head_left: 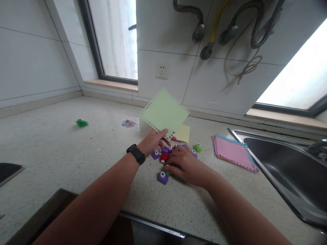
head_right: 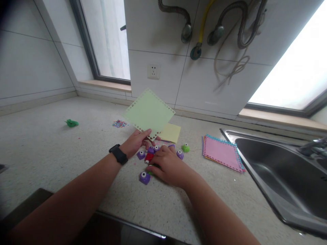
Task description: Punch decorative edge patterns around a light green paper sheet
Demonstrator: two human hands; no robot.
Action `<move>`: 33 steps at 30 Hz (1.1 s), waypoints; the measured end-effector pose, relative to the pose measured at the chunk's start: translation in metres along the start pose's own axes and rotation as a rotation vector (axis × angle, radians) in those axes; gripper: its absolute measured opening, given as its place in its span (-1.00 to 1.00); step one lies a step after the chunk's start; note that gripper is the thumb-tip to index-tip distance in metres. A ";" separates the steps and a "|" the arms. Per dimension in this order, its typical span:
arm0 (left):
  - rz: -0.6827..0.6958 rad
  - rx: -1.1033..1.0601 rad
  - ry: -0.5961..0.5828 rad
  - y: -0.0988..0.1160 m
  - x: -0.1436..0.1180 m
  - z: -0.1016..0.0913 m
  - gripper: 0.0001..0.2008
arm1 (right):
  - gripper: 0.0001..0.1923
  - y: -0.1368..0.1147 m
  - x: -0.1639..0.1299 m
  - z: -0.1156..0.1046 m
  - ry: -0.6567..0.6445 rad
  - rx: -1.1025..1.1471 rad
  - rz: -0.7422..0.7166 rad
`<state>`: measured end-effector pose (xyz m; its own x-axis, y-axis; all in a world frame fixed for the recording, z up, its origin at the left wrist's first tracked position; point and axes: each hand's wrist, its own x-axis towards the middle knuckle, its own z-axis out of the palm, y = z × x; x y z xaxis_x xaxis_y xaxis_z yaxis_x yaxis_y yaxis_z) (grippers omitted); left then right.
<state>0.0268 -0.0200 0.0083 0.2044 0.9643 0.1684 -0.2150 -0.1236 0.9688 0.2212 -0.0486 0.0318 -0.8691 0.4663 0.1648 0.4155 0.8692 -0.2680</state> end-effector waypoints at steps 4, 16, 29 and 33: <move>-0.001 -0.012 0.007 0.002 -0.002 0.002 -0.61 | -0.79 0.002 0.000 -0.002 0.021 0.015 0.002; -0.008 -0.015 -0.043 -0.001 -0.001 -0.002 -0.62 | -0.63 0.026 -0.001 -0.003 0.495 0.250 0.359; -0.051 0.264 -0.067 -0.007 -0.007 -0.004 -0.68 | -0.70 0.042 0.001 0.002 0.779 0.729 0.485; 0.041 0.244 -0.045 -0.005 -0.006 -0.002 -0.67 | -0.72 0.039 0.000 -0.002 0.733 0.669 0.488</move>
<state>0.0252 -0.0250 0.0019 0.2441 0.9464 0.2114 0.0120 -0.2209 0.9752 0.2382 -0.0144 0.0231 -0.1895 0.9115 0.3651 0.2494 0.4044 -0.8799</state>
